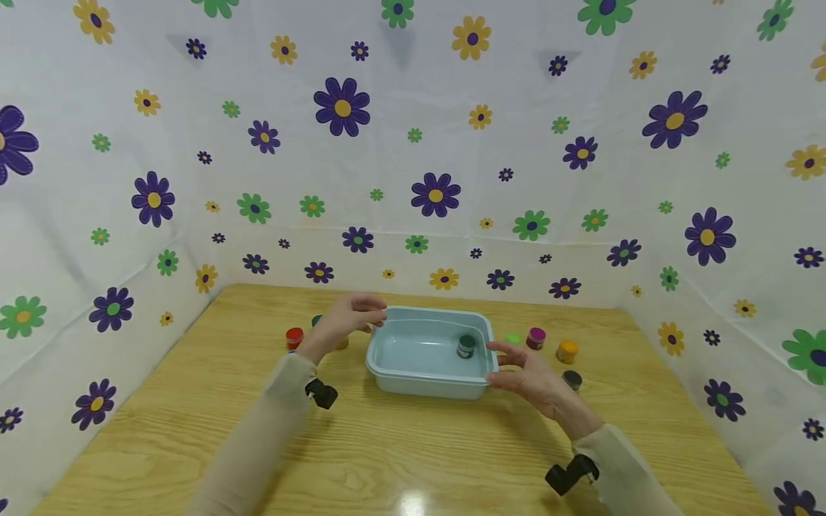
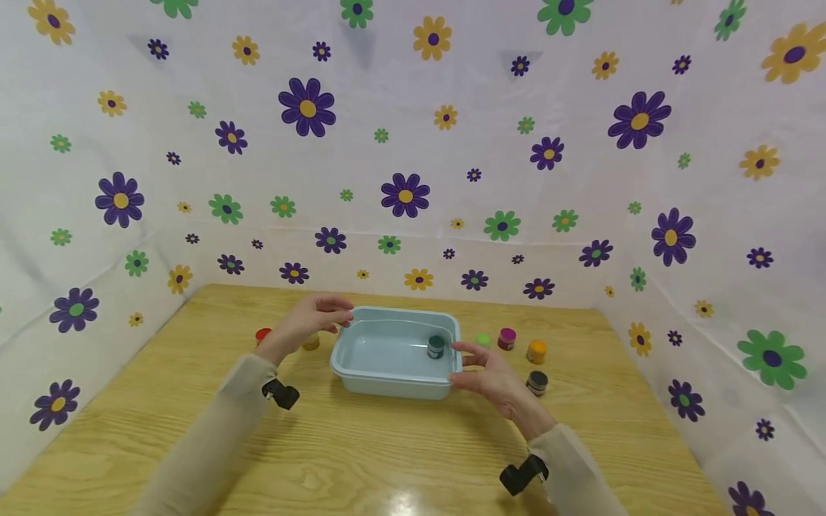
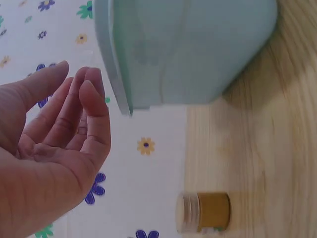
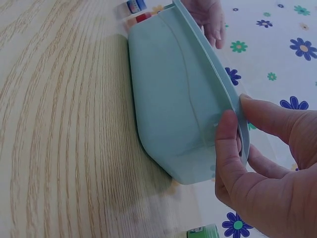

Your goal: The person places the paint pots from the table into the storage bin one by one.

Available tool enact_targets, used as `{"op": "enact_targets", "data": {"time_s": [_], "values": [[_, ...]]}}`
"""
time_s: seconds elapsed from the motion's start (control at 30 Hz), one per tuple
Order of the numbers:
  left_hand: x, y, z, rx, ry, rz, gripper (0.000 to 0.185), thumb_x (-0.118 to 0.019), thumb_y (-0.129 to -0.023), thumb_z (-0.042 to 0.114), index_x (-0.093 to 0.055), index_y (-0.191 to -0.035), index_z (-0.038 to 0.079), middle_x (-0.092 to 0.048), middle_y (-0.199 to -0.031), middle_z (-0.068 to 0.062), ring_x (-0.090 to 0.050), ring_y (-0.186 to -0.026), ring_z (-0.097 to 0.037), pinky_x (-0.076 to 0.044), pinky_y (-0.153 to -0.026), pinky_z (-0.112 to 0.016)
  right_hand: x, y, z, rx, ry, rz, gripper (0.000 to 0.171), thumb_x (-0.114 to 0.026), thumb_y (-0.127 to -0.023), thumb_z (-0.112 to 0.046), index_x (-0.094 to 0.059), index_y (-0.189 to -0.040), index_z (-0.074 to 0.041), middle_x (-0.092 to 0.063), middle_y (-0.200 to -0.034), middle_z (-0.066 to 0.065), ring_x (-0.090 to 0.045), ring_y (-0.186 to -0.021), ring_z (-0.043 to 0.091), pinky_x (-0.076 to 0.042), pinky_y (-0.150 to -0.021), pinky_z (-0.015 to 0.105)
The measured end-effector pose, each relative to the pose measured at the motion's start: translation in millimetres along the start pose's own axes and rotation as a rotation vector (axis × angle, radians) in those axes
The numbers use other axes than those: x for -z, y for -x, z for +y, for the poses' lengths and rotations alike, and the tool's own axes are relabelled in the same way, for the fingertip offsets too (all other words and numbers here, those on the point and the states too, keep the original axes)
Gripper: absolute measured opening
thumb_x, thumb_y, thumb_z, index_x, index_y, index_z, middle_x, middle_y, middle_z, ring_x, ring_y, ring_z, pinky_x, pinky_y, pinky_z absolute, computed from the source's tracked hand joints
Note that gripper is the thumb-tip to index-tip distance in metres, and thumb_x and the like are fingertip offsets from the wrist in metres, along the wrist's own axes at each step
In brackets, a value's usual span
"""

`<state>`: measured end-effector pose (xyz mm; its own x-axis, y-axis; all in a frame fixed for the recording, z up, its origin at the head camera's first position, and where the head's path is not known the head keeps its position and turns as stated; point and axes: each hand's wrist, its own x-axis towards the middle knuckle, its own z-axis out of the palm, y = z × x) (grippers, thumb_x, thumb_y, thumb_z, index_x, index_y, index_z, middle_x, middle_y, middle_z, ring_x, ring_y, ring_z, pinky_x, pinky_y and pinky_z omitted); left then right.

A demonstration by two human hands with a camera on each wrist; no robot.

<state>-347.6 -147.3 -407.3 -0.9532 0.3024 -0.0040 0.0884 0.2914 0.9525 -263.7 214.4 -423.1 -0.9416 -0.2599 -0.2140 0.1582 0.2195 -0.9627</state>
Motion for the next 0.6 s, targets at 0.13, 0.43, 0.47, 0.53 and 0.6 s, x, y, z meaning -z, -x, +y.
{"op": "enact_targets", "data": {"time_s": [0.13,0.43,0.47,0.53,0.6], "values": [[14.4,3.3,-10.9,-0.010,-0.008,-0.007,0.041,-0.070,-0.092,0.021,-0.061,-0.126,0.001,-0.069,-0.117,-0.012,-0.067,-0.099,-0.021,-0.056,-0.090,-0.045,0,0,1,0.012,-0.013,-0.010,0.069,-0.074,-0.088,-0.012,-0.040,-0.148,-0.005,-0.034,-0.142,0.026,-0.049,-0.116,0.030,-0.056,-0.094,0.032],[36.1,6.7,-28.4,-0.017,-0.183,-0.065,0.039,-0.070,-0.092,0.022,-0.062,-0.126,0.004,-0.065,-0.124,-0.012,-0.063,-0.110,-0.025,-0.054,-0.097,-0.042,0,0,-1,0.014,-0.032,-0.013,0.069,-0.072,-0.089,-0.008,-0.038,-0.149,-0.004,-0.034,-0.141,0.027,-0.051,-0.112,0.028,-0.057,-0.092,0.032],[38.0,6.7,-30.4,-0.014,-0.199,-0.060,0.038,-0.069,-0.092,0.020,-0.062,-0.126,0.004,-0.065,-0.124,-0.012,-0.063,-0.111,-0.025,-0.053,-0.098,-0.042,0,0,-2,0.014,-0.031,-0.012,0.069,-0.072,-0.089,-0.008,-0.038,-0.149,-0.004,-0.034,-0.141,0.027,-0.051,-0.111,0.028,-0.057,-0.092,0.031],[41.5,6.7,-34.7,-0.015,-0.234,-0.054,0.036,-0.068,-0.093,0.018,-0.062,-0.125,0.003,-0.065,-0.125,-0.012,-0.061,-0.114,-0.026,-0.051,-0.101,-0.045,0,0,-2,0.013,-0.034,-0.010,0.068,-0.072,-0.089,-0.008,-0.039,-0.148,-0.004,-0.034,-0.141,0.027,-0.052,-0.111,0.029,-0.057,-0.092,0.032],[44.2,6.4,-38.6,-0.016,-0.258,-0.039,0.033,-0.067,-0.093,0.016,-0.063,-0.124,0.003,-0.065,-0.124,-0.013,-0.060,-0.115,-0.028,-0.050,-0.102,-0.046,0,0,-2,0.012,-0.037,-0.008,0.068,-0.072,-0.089,-0.008,-0.039,-0.148,-0.004,-0.035,-0.141,0.027,-0.052,-0.111,0.029,-0.057,-0.092,0.032]]}}
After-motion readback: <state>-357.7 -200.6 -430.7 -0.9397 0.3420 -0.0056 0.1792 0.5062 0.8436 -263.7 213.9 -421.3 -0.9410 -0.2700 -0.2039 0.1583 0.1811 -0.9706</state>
